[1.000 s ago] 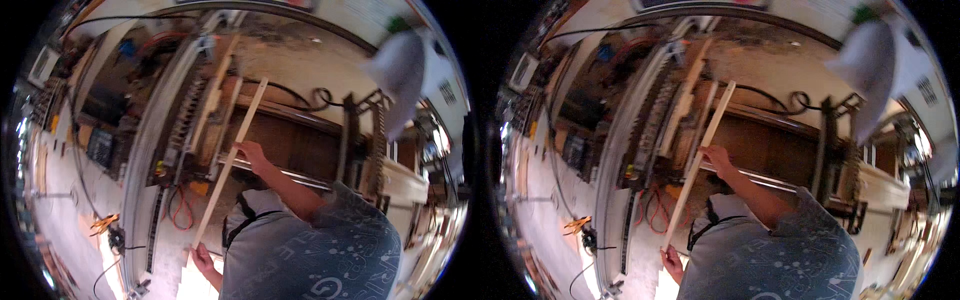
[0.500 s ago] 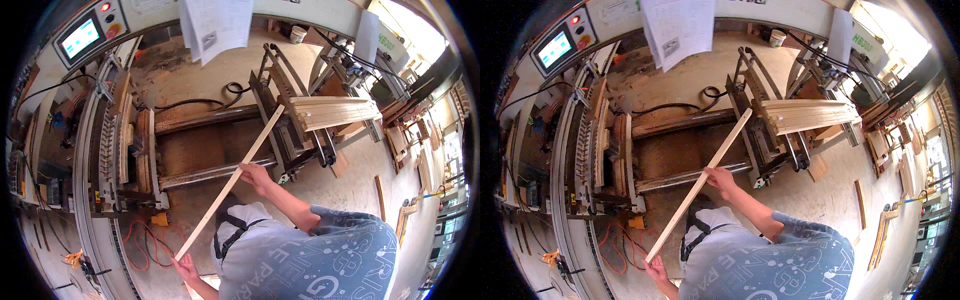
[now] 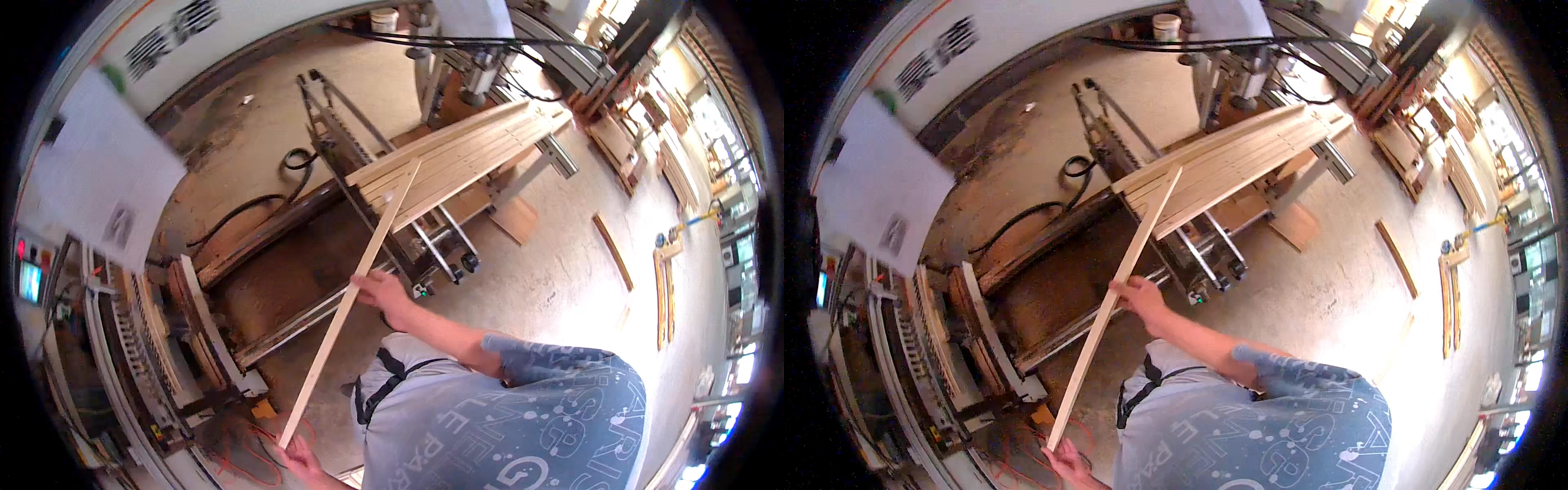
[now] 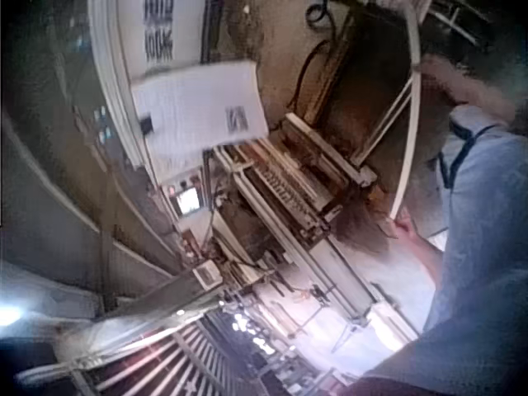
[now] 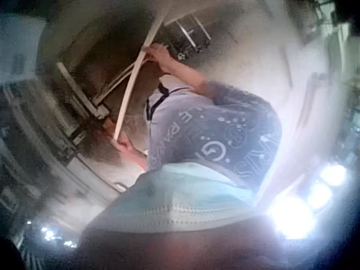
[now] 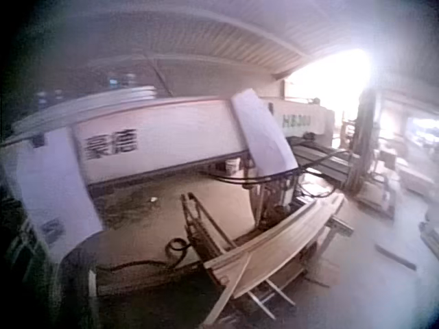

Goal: The person operates a CNC woodworking machine in a workshop, feeding long wooden planks into the machine one by one. They guide the planks through the processing area and then stack the finished pieces on a nearby cart. The process is repeated for multiple planks throughout the clip.

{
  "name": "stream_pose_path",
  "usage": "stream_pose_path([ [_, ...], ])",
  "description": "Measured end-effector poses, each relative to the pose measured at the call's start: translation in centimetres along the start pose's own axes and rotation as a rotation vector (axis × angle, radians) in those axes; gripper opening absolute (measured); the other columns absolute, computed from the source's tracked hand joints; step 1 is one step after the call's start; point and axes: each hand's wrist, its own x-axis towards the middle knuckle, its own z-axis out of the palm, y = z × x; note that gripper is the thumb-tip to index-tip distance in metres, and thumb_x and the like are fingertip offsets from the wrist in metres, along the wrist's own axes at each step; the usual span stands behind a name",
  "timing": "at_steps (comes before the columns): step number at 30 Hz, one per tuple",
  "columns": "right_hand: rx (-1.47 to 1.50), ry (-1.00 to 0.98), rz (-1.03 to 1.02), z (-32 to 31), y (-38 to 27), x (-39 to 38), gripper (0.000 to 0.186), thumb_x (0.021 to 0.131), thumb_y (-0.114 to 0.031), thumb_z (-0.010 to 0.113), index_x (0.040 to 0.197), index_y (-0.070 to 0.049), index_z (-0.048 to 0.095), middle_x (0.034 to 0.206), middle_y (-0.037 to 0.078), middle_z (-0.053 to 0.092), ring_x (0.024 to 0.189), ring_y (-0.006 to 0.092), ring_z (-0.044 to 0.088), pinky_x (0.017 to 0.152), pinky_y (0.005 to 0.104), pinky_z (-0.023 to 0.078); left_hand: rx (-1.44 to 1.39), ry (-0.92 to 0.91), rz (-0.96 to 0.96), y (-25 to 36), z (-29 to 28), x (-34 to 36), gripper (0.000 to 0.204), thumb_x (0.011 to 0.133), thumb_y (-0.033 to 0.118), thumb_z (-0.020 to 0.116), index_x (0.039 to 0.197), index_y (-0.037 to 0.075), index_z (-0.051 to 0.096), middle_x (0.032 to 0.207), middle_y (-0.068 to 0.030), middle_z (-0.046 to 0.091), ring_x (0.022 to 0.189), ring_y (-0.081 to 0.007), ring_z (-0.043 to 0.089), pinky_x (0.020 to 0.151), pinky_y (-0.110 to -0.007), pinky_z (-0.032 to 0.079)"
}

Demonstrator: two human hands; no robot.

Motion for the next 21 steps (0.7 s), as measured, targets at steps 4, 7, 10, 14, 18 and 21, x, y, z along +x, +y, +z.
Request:
stream_pose_path([
  [4,0.066,0.203,-0.224,-9.5,-7.9,4.5,0.023,0.092,-0.027,0.068,0.096,-0.004,0.066,0.086,0.002,0.064,0.075,0.0114,0.058,0.068,0.0267,0.047,-0.008,-0.206,-0.197,-6.3,9.5,2.8,0.052,0.098,0.030,0.058,0.140,0.003,0.045,0.137,-0.0182,0.051,0.126,-0.0306,0.049,0.105,-0.043,0.044],
  [7,0.114,0.345,-0.305,-15.6,-14.9,5.7,0.024,0.097,-0.026,0.058,0.105,-0.004,0.061,0.096,0.004,0.064,0.086,0.0136,0.059,0.082,0.0313,0.049,0.125,-0.253,-0.229,-12.8,20.3,2.9,0.054,0.097,0.027,0.060,0.142,0.003,0.042,0.135,-0.0188,0.052,0.116,-0.0308,0.055,0.105,-0.042,0.044],
  [10,0.225,0.394,-0.403,-19.5,-18.4,5.5,0.027,0.094,-0.029,0.065,0.105,-0.005,0.065,0.093,0.004,0.066,0.078,0.0130,0.061,0.074,0.0288,0.049,0.254,-0.437,-0.354,-16.9,27.4,2.8,0.055,0.097,0.024,0.061,0.143,0.001,0.041,0.132,-0.0189,0.054,0.114,-0.0304,0.058,0.104,-0.042,0.045],
  [14,0.359,0.459,-0.432,-25.8,-19.7,6.1,0.037,0.094,-0.032,0.065,0.119,-0.004,0.060,0.100,0.005,0.067,0.092,0.0147,0.064,0.079,0.0306,0.051,0.406,-0.492,-0.481,-21.1,33.9,1.4,0.050,0.098,0.017,0.057,0.141,-0.002,0.042,0.124,-0.0189,0.059,0.110,-0.0291,0.062,0.097,-0.041,0.052],
  [18,0.339,0.574,-0.419,-30.8,-20.4,8.1,0.036,0.093,-0.037,0.066,0.110,-0.006,0.061,0.097,0.005,0.067,0.090,0.0156,0.064,0.076,0.0330,0.050,0.670,-0.598,-0.592,-25.2,37.8,1.2,0.049,0.099,0.020,0.057,0.142,0.001,0.042,0.122,-0.0176,0.061,0.105,-0.0251,0.064,0.095,-0.038,0.053],
  [21,0.299,0.588,-0.406,-35.3,-22.1,11.7,0.034,0.096,-0.037,0.062,0.108,-0.005,0.060,0.094,0.008,0.067,0.088,0.0188,0.064,0.077,0.0354,0.052,0.758,-0.662,-0.644,-27.8,39.3,1.6,0.052,0.099,0.020,0.058,0.143,0.000,0.040,0.123,-0.0183,0.061,0.106,-0.0252,0.064,0.093,-0.038,0.053],
])
